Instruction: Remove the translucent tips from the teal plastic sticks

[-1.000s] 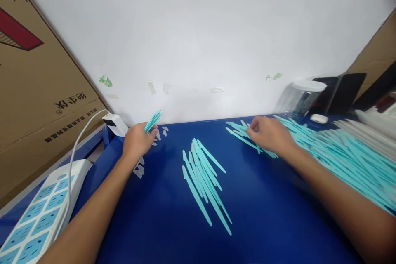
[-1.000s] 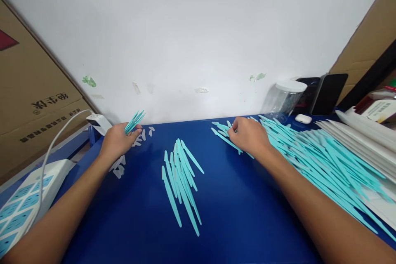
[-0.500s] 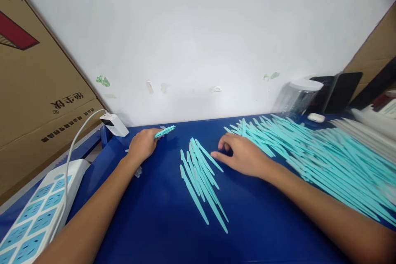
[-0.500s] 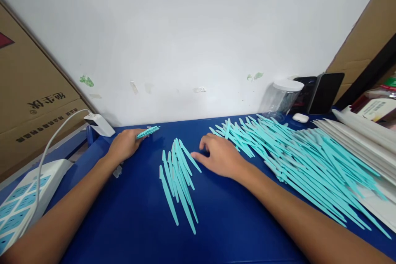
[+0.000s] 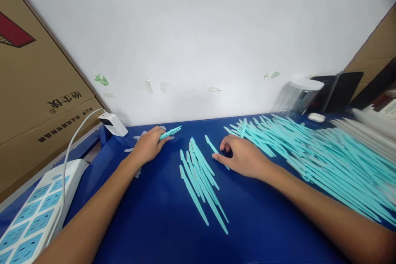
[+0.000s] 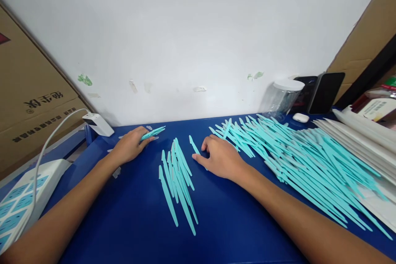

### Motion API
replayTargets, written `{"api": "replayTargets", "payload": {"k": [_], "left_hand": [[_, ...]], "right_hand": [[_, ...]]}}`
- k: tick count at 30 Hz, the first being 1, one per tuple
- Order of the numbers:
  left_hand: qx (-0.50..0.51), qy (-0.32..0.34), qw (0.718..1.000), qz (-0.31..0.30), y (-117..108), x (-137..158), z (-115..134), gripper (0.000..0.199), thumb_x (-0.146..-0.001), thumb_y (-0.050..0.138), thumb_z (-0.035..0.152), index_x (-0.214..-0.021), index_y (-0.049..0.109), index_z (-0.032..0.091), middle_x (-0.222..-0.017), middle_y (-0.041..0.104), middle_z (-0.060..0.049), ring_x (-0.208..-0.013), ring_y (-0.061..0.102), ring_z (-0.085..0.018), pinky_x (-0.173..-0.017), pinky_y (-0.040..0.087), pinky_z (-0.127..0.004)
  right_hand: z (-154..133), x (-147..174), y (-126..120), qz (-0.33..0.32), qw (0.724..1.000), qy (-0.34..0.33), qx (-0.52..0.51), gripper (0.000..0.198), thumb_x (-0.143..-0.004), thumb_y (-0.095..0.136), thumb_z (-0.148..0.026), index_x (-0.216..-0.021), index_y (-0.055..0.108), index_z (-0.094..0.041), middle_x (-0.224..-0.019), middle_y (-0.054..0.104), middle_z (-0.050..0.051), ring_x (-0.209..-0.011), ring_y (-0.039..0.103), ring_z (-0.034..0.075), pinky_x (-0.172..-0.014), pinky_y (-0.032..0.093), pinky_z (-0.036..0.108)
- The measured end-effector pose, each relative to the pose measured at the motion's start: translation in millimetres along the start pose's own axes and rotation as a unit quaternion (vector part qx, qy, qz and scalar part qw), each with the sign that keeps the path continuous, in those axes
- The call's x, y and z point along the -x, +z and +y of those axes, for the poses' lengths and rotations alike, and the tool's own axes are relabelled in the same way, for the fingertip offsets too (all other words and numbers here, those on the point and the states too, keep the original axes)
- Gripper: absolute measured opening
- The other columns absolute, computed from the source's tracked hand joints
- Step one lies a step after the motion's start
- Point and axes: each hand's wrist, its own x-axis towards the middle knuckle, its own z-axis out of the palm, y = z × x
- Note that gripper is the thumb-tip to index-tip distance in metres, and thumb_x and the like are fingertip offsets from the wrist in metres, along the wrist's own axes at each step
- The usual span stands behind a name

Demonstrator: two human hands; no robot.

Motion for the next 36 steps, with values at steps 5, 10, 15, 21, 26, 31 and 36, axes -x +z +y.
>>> {"api": "replayTargets", "payload": {"k": [5,10,15,21,26,31,36], "left_hand": [[0.110,-0.011,0.994,0.008,-3.8,0.9,12.6,0.036,-0.105,0.045,0.048,-0.094,0.065,0.021,-0.085,0.068,-0.005,-0.073,0.062,-0.024,-0.068,0.040,-0.032],[0.259,-0.022,0.965,0.024,-5.6,0.0,23.7,0.043,-0.101,0.054,0.053,-0.082,0.071,0.019,-0.083,0.074,-0.005,-0.073,0.065,-0.022,-0.073,0.046,-0.032],[0.363,-0.024,0.931,0.015,-6.0,2.6,35.3,0.033,-0.097,0.065,0.050,-0.098,0.080,0.021,-0.100,0.082,-0.006,-0.103,0.073,-0.026,-0.097,0.051,-0.036],[0.417,-0.035,0.908,0.005,-7.9,7.3,45.7,0.031,-0.092,0.073,0.048,-0.104,0.081,0.021,-0.099,0.083,-0.007,-0.104,0.075,-0.028,-0.099,0.054,-0.039],[0.420,-0.032,0.907,0.000,-8.5,8.1,48.6,0.031,-0.091,0.074,0.048,-0.102,0.082,0.021,-0.100,0.083,-0.008,-0.103,0.075,-0.028,-0.097,0.055,-0.039],[0.412,-0.029,0.911,-0.003,-9.2,8.4,48.2,0.030,-0.092,0.073,0.048,-0.102,0.082,0.021,-0.100,0.083,-0.007,-0.102,0.075,-0.026,-0.097,0.055,-0.037],[0.411,-0.023,0.911,-0.008,-8.4,6.7,44.9,0.031,-0.092,0.073,0.049,-0.103,0.081,0.021,-0.100,0.083,-0.005,-0.104,0.075,-0.026,-0.099,0.054,-0.037]], "right_hand": [[2.8,1.8,2.9,-0.029,0.999,0.001,-0.024,0.018,-0.092,0.067,-0.037,-0.082,0.065,-0.023,-0.082,0.071,0.006,-0.068,0.063,0.021,-0.057,0.041,0.033],[9.2,-3.4,-6.3,-0.022,0.998,-0.003,-0.060,0.018,-0.095,0.064,-0.034,-0.081,0.064,-0.023,-0.075,0.070,0.003,-0.066,0.062,0.020,-0.058,0.041,0.031],[6.5,-5.9,-11.5,0.021,0.983,-0.027,-0.179,0.019,-0.101,0.057,-0.038,-0.091,0.062,-0.023,-0.079,0.071,0.001,-0.067,0.063,0.017,-0.063,0.047,0.030],[2.7,-5.5,-11.6,0.011,0.976,-0.038,-0.216,0.019,-0.098,0.061,-0.036,-0.088,0.067,-0.021,-0.077,0.072,0.001,-0.066,0.062,0.015,-0.064,0.046,0.029],[1.2,-5.4,-12.4,0.013,0.979,-0.040,-0.199,0.016,-0.097,0.062,-0.032,-0.087,0.070,-0.021,-0.076,0.073,0.000,-0.067,0.061,0.015,-0.065,0.044,0.029],[0.7,-5.1,-13.9,0.015,0.977,-0.038,-0.209,0.016,-0.097,0.062,-0.030,-0.087,0.071,-0.021,-0.078,0.073,0.000,-0.071,0.063,0.016,-0.068,0.045,0.029],[2.8,-5.7,-16.9,0.031,0.978,-0.032,-0.203,0.015,-0.096,0.064,-0.030,-0.087,0.071,-0.021,-0.078,0.073,0.001,-0.071,0.063,0.016,-0.068,0.046,0.030]]}}
